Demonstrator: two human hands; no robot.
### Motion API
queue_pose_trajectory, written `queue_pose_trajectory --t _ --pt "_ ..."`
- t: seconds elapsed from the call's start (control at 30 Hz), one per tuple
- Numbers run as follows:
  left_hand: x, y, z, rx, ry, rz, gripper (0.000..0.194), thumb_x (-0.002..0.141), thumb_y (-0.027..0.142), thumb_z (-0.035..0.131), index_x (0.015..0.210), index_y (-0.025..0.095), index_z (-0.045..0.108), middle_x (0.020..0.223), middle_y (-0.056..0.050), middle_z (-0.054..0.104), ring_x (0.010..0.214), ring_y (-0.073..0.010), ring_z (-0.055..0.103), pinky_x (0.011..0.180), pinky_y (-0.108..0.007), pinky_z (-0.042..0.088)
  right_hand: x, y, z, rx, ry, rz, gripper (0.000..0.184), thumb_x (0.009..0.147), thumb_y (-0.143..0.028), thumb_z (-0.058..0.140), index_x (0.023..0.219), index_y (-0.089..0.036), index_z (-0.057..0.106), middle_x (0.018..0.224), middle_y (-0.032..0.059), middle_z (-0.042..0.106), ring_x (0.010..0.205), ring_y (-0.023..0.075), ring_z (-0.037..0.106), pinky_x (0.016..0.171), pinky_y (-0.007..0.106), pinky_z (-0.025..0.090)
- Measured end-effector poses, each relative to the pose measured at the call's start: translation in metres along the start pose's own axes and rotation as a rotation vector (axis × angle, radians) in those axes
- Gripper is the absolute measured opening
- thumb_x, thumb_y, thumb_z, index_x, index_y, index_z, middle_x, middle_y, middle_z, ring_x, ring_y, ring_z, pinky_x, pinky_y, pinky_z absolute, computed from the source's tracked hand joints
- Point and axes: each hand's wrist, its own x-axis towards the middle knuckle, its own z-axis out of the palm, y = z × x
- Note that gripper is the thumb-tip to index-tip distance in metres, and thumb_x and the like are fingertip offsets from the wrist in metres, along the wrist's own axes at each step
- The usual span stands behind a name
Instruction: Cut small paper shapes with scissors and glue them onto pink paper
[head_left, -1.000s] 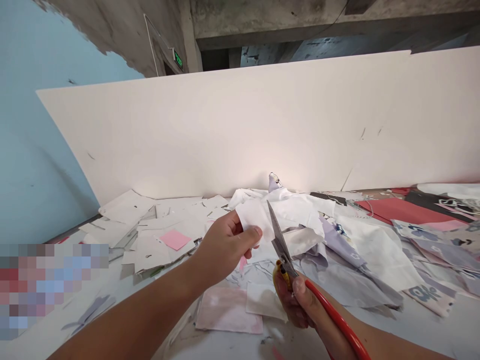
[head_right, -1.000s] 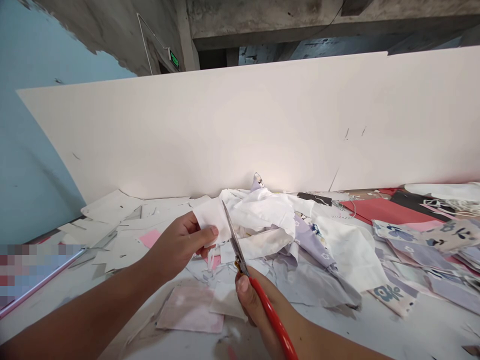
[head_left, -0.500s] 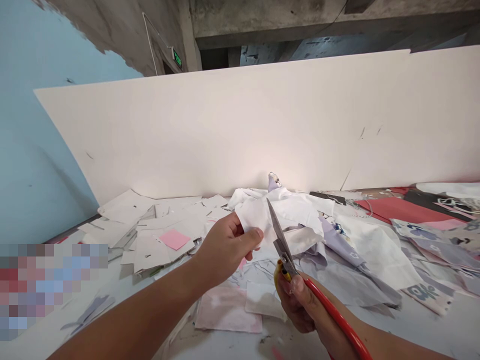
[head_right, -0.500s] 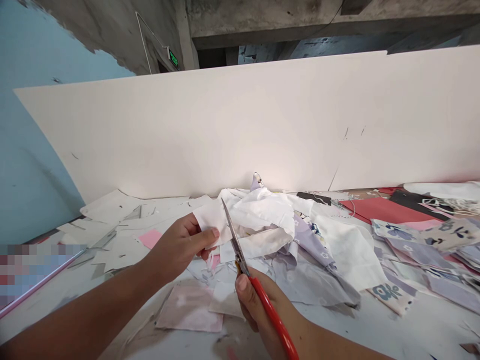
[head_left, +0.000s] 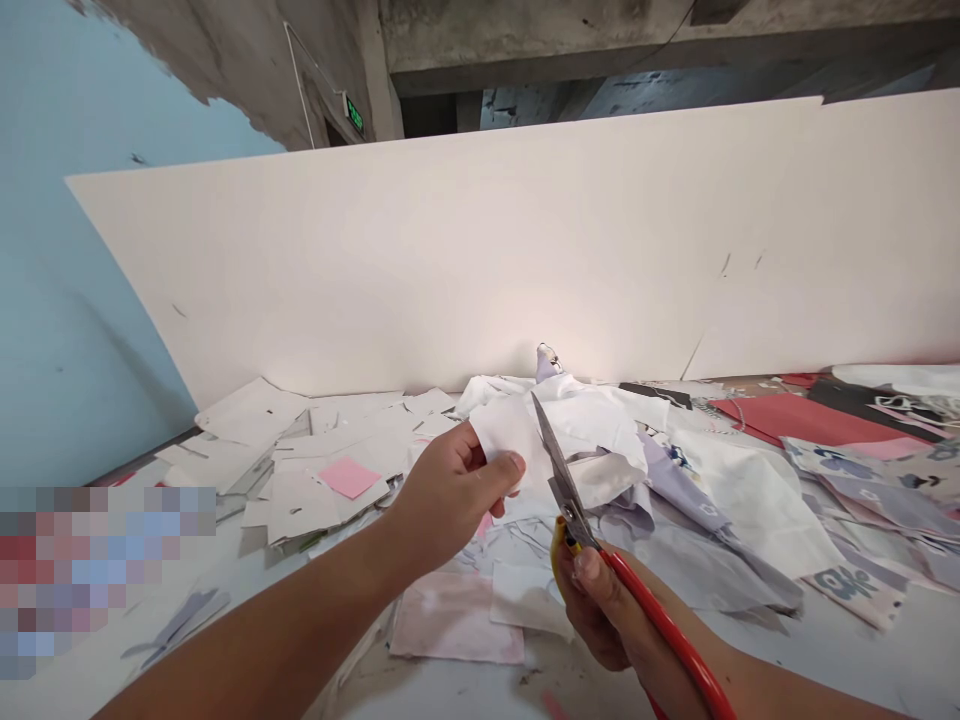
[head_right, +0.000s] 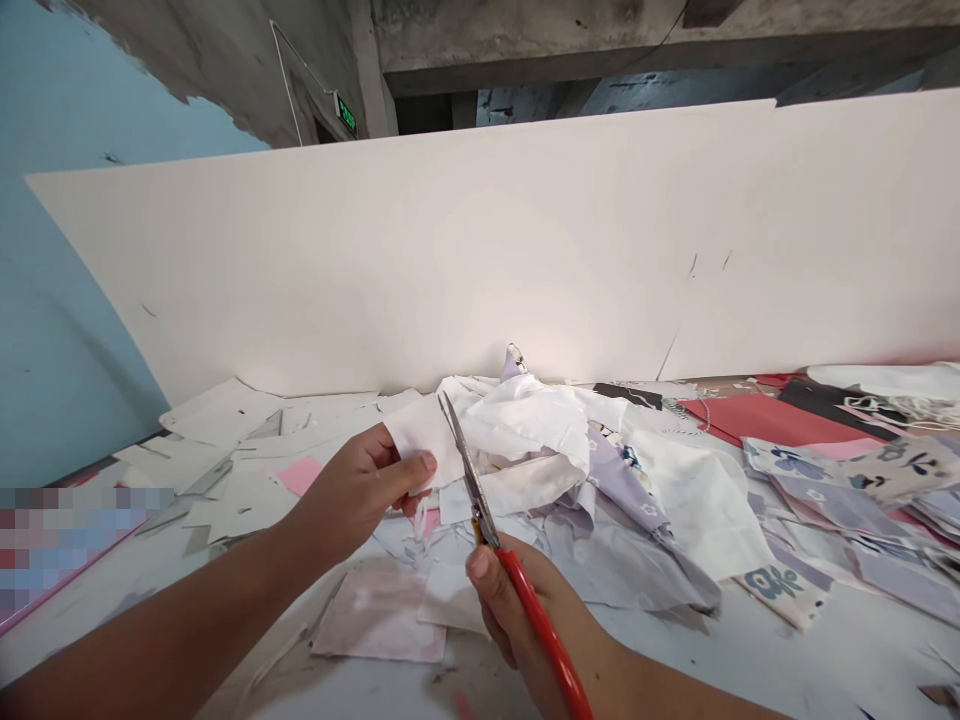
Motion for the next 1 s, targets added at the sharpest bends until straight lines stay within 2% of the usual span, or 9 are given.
queue_pose_trajectory --t 0.1,0.23,0.3,0.43,0.57,0.67,0.8,0.93,1.0 --pt "0.001 -0.003 0.000 -0.013 -0.004 0.011 0.016 0.076 0.032 0.053 0.068 0.019 0.049 0.059 0.004 0.051 0.052 -0.0090 0.047 0.053 -0.023 0.040 0.002 0.005 -0.001 0.090 0.005 0.023 0.050 0.077 -0.067 0.039 0.059 -0.021 0.032 0.049 -0.0085 0.025 0.044 0.0067 0.020 0.042 0.023 0.017" --pt "0.004 -0.011 0.002 -0.011 -0.060 0.016 0.013 0.076 0.032 0.051 0.072 0.019 0.050 0.061 0.004 0.051 0.052 -0.0094 0.048 0.053 -0.024 0.040 0.010 0.013 -0.003 0.382 0.066 0.092 0.048 0.077 -0.063 0.043 0.057 -0.020 0.032 0.049 -0.0091 0.023 0.042 0.0055 0.018 0.041 0.021 0.016" --pt "0.006 -0.015 0.004 0.019 -0.205 -0.020 0.010 0.074 0.029 0.051 0.073 0.019 0.053 0.063 0.003 0.053 0.054 -0.0101 0.049 0.054 -0.024 0.041 0.014 0.016 -0.004 0.488 0.105 0.060 0.046 0.077 -0.060 0.046 0.057 -0.020 0.036 0.047 -0.0082 0.028 0.041 0.0054 0.023 0.040 0.021 0.018" --pt "0.008 -0.024 0.007 0.106 -0.610 -0.160 0.008 0.065 0.018 0.053 0.071 0.019 0.058 0.067 0.002 0.057 0.061 -0.0116 0.053 0.059 -0.024 0.042 0.021 0.021 -0.009 0.502 0.136 -0.059 0.038 0.073 -0.052 0.057 0.060 -0.018 0.045 0.048 -0.0050 0.041 0.042 0.0067 0.035 0.039 0.021 0.022" --pt "0.013 -0.027 0.006 0.153 -0.736 -0.266 0.012 0.060 0.015 0.054 0.070 0.019 0.059 0.067 0.004 0.057 0.062 -0.0109 0.053 0.060 -0.022 0.041 0.022 0.023 -0.014 0.380 0.201 0.039 0.031 0.065 -0.039 0.069 0.079 -0.018 0.051 0.048 -0.0075 0.043 0.042 0.0063 0.035 0.041 0.019 0.024" --pt "0.019 -0.027 0.000 0.187 -0.712 -0.294 0.012 0.059 0.015 0.055 0.070 0.018 0.056 0.067 0.003 0.057 0.061 -0.0106 0.055 0.053 -0.020 0.037 0.022 0.019 -0.015 0.281 0.220 0.068 0.027 0.064 -0.034 0.068 0.077 -0.017 0.050 0.046 -0.0081 0.042 0.043 0.0069 0.034 0.042 0.020 0.026" --pt "0.024 -0.028 -0.007 0.226 -0.560 -0.271 0.009 0.060 0.017 0.054 0.068 0.018 0.053 0.064 0.003 0.055 0.061 -0.0114 0.055 0.051 -0.020 0.034 0.024 0.018 -0.015 0.259 0.188 -0.011 0.021 0.067 -0.031 0.062 0.062 -0.018 0.046 0.043 -0.0075 0.039 0.041 0.0076 0.032 0.042 0.022 0.026" --pt "0.024 -0.031 -0.005 0.149 -0.378 -0.192 0.003 0.064 0.020 0.052 0.066 0.019 0.051 0.063 0.003 0.052 0.057 -0.0099 0.048 0.052 -0.021 0.034 0.023 0.018 -0.017 0.146 0.149 -0.028 0.030 0.071 -0.032 0.057 0.050 -0.019 0.041 0.043 -0.0054 0.038 0.042 0.0087 0.034 0.044 0.024 0.026" --pt "0.022 -0.034 -0.002 0.081 -0.331 -0.152 0.007 0.069 0.025 0.051 0.066 0.019 0.051 0.063 0.003 0.049 0.056 -0.0090 0.044 0.054 -0.022 0.034 0.020 0.014 -0.018 0.062 0.133 -0.013 0.033 0.072 -0.034 0.055 0.046 -0.019 0.040 0.043 -0.0049 0.037 0.043 0.0090 0.034 0.046 0.025 0.026"
